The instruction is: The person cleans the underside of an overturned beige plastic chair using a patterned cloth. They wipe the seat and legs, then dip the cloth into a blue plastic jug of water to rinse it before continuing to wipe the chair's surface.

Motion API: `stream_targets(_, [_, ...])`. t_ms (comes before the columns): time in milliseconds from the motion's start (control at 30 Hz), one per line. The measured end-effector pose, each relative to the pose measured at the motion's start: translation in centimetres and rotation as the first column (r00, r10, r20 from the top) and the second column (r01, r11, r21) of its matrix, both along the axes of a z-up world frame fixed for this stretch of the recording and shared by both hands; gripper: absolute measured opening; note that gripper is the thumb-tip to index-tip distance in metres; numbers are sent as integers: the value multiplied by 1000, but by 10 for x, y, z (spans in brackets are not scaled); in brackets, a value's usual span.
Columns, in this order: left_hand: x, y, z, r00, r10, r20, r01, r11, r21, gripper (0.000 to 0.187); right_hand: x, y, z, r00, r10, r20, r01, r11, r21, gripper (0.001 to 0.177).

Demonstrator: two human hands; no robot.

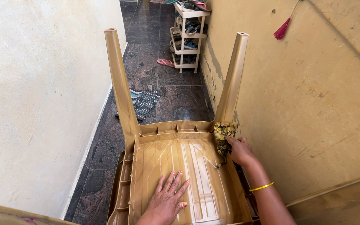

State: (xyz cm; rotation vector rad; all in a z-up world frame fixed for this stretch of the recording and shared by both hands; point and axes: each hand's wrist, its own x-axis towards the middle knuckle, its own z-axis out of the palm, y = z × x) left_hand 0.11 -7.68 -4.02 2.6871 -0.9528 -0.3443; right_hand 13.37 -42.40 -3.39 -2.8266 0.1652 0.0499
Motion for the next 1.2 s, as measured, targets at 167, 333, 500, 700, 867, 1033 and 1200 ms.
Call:
stream_targets(167, [-2,2,-2,998,-1,63,5,998,-63,73,12,-22,-43,978,-34,-206,22,998,-62,82])
stream_targets(333, [-3,0,-2,997,0,77,7,996,-94,71,40,-53,-72,974,37,-223,-58,995,-86,52])
stream_targets(500, [-7,4,7,999,-2,37,4,998,-66,67,43,-57,-70,991,134,-20,-135,991,-16,27])
stream_targets(700, [-6,7,15,1000,-15,17,16,998,-66,70,-8,-34,-65,909,-292,297,148,893,425,25])
stream_targets(867, [-6,4,11,1000,3,12,-3,1000,-19,69,-48,-57,-16,902,-430,-39,103,127,987,22])
stream_targets(1033, [-8,3,11,1000,15,6,-15,1000,-21,69,-54,-60,-13,936,-350,-47,144,257,956,26])
stream_targets(1200, [-9,3,13,1000,15,20,-15,1000,-15,69,-75,-31,-21,953,-290,88,278,953,123,56])
